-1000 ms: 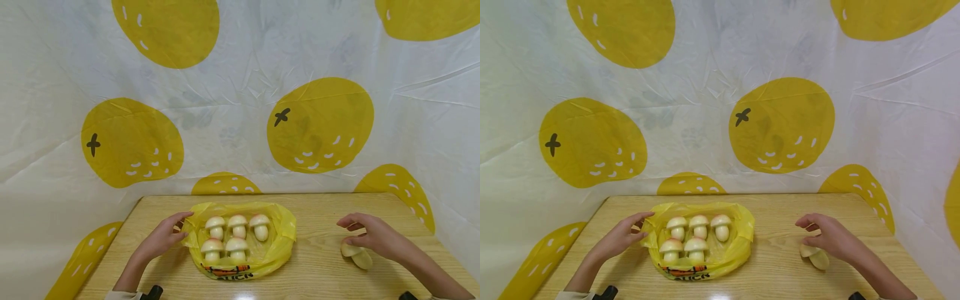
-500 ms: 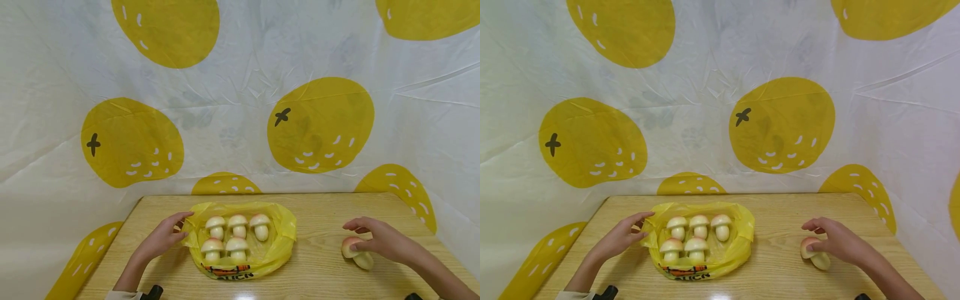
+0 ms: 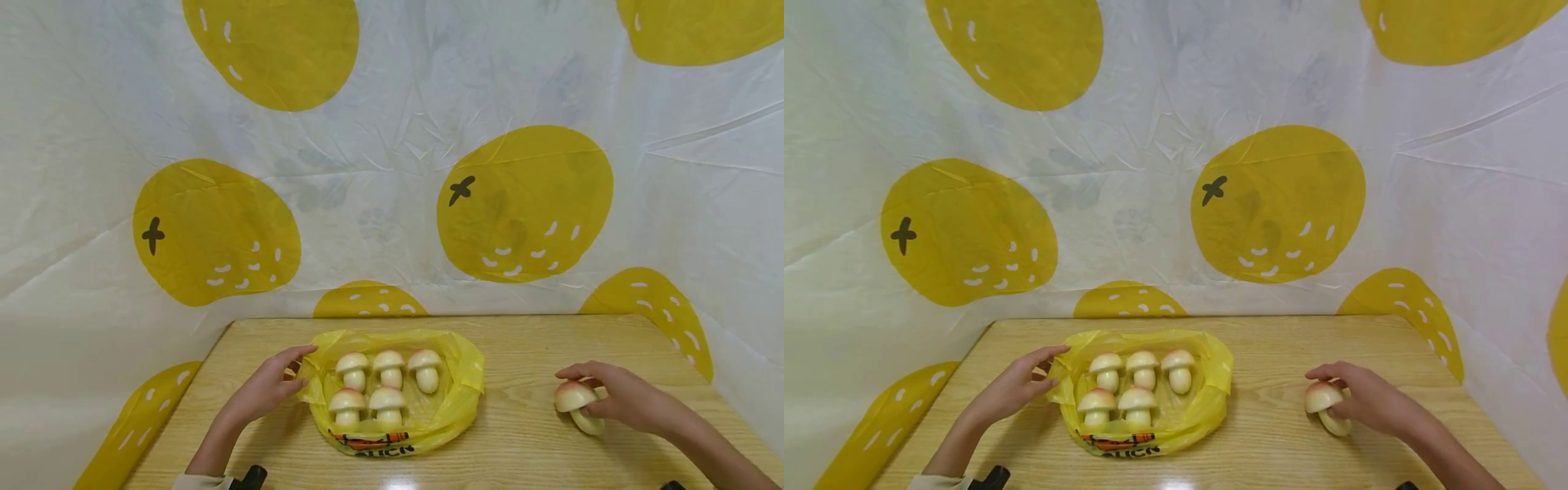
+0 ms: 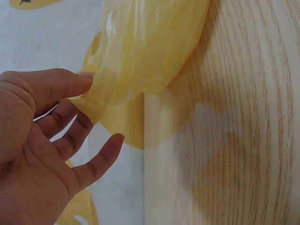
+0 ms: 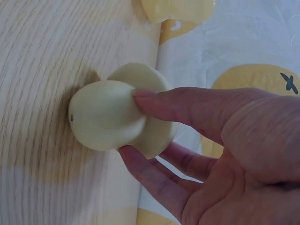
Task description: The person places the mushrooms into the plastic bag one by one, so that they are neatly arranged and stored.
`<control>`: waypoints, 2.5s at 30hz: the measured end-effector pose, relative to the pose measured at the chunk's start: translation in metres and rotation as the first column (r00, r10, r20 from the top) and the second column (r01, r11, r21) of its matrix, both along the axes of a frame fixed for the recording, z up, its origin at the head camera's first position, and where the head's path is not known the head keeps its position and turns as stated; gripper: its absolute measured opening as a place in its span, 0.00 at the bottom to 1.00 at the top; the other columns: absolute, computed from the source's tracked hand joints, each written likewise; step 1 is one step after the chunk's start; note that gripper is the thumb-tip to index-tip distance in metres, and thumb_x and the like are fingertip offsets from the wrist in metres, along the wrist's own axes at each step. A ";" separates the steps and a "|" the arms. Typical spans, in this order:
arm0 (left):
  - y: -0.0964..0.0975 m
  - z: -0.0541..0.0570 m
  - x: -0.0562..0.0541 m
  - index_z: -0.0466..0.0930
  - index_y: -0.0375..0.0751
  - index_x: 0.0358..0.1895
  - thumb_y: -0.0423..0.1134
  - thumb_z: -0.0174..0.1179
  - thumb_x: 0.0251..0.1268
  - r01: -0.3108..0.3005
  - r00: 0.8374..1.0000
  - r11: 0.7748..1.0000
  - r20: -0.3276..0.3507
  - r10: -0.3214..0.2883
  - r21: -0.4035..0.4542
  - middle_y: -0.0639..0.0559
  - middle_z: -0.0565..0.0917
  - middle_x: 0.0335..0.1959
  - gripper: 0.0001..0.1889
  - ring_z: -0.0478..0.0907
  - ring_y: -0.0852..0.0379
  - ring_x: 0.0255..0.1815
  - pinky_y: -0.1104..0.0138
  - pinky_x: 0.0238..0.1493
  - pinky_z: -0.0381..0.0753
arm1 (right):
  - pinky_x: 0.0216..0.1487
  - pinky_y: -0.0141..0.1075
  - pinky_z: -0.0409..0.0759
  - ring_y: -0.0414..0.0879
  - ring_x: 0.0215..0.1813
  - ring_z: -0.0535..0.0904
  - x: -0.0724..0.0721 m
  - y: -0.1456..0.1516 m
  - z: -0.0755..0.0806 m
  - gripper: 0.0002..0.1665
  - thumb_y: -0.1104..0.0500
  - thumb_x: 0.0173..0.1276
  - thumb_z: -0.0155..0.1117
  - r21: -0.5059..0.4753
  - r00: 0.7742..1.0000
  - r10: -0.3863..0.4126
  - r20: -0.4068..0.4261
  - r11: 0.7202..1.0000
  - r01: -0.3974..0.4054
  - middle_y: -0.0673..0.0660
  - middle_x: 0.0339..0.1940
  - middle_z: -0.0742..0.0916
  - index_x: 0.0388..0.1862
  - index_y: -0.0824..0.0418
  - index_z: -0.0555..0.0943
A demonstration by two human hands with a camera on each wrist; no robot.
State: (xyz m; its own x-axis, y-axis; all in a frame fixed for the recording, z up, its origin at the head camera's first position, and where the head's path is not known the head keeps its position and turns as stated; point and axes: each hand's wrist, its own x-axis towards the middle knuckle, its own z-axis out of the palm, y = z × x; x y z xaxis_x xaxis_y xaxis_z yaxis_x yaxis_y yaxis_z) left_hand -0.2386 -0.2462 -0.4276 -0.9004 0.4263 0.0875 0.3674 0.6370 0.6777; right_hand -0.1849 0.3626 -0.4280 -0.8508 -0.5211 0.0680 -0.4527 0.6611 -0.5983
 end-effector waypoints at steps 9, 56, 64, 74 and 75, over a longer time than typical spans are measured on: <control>0.001 0.001 0.000 0.68 0.36 0.74 0.30 0.61 0.72 0.009 1.000 1.000 0.000 -0.009 0.002 0.39 0.76 0.63 0.29 0.74 0.50 0.51 0.57 0.47 0.80 | 0.36 0.33 0.81 0.44 0.45 0.83 -0.006 -0.004 0.004 0.33 0.61 0.65 0.73 -0.052 0.979 -0.044 0.200 0.997 0.055 0.76 0.58 0.80 0.63 0.78 0.74; 0.003 0.002 0.000 0.68 0.38 0.74 0.31 0.62 0.72 -0.008 1.000 1.000 0.001 0.008 -0.013 0.39 0.76 0.65 0.29 0.75 0.50 0.51 0.52 0.50 0.80 | 0.44 0.42 0.86 0.54 0.49 0.86 -0.018 -0.111 0.068 0.29 0.57 0.71 0.70 -0.421 0.980 0.008 0.199 0.904 0.078 0.68 0.62 0.77 0.69 0.59 0.75; 0.002 0.001 -0.001 0.68 0.37 0.74 0.31 0.61 0.72 0.005 1.000 1.000 0.003 -0.005 -0.004 0.38 0.75 0.66 0.29 0.75 0.50 0.52 0.52 0.51 0.79 | 0.46 0.40 0.85 0.54 0.49 0.86 -0.030 -0.151 0.070 0.30 0.60 0.69 0.71 -0.474 0.971 0.106 0.213 0.881 0.008 0.69 0.61 0.76 0.68 0.63 0.75; 0.002 0.002 -0.001 0.68 0.37 0.74 0.30 0.61 0.72 0.011 1.000 1.000 -0.006 -0.012 -0.016 0.38 0.76 0.65 0.29 0.75 0.50 0.51 0.54 0.49 0.80 | 0.46 0.41 0.84 0.54 0.46 0.86 -0.034 -0.190 0.063 0.31 0.60 0.68 0.72 -0.475 0.966 0.097 0.240 0.879 0.029 0.67 0.61 0.75 0.68 0.61 0.75; 0.002 0.002 -0.001 0.68 0.37 0.74 0.30 0.61 0.72 0.013 1.000 1.000 -0.005 -0.013 -0.016 0.38 0.75 0.65 0.29 0.75 0.49 0.52 0.53 0.49 0.80 | 0.46 0.41 0.84 0.53 0.45 0.86 -0.033 -0.194 0.062 0.31 0.60 0.68 0.72 -0.468 0.966 0.096 0.239 0.883 0.028 0.67 0.61 0.75 0.68 0.61 0.75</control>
